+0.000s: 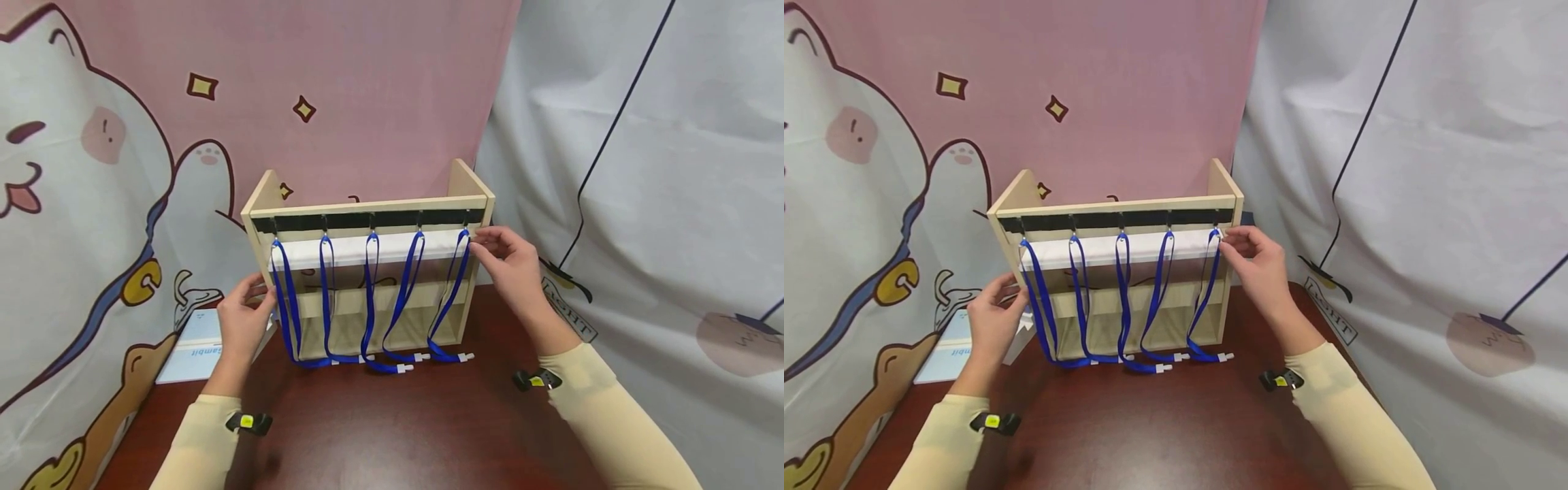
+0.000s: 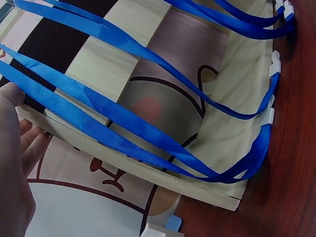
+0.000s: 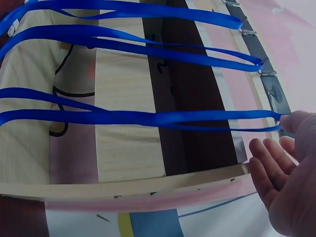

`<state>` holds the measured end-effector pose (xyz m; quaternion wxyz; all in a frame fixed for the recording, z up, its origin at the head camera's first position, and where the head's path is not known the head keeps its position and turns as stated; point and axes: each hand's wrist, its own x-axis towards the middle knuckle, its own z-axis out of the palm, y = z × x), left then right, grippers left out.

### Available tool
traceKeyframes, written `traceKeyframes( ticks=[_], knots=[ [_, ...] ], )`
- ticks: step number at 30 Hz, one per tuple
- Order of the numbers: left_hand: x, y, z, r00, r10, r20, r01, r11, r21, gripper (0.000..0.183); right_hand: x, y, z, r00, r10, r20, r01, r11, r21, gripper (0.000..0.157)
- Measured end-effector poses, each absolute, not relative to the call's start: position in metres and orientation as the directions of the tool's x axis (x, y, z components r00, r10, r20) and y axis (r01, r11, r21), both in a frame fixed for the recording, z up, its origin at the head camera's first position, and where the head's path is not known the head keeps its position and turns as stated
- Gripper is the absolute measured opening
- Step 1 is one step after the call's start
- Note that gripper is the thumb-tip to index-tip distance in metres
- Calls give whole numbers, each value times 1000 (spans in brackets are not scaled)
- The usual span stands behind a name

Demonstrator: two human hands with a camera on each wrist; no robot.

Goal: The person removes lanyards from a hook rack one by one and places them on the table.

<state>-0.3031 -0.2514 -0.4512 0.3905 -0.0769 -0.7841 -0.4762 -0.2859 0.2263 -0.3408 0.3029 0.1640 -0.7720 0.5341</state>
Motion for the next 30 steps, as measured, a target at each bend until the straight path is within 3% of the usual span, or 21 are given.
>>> traceKeyframes(
  ticks=[11,30],
  knots=[
    [-301,-249,-449,-690,-259,676,471,549,690,32,-278,203,-332,-722,140,678,-578,418,-701,16],
    [-303,-253,-446,-704,-231,672,481,541,690,32,-273,207,-311,-696,212,686,-570,418,-707,10]
  ],
)
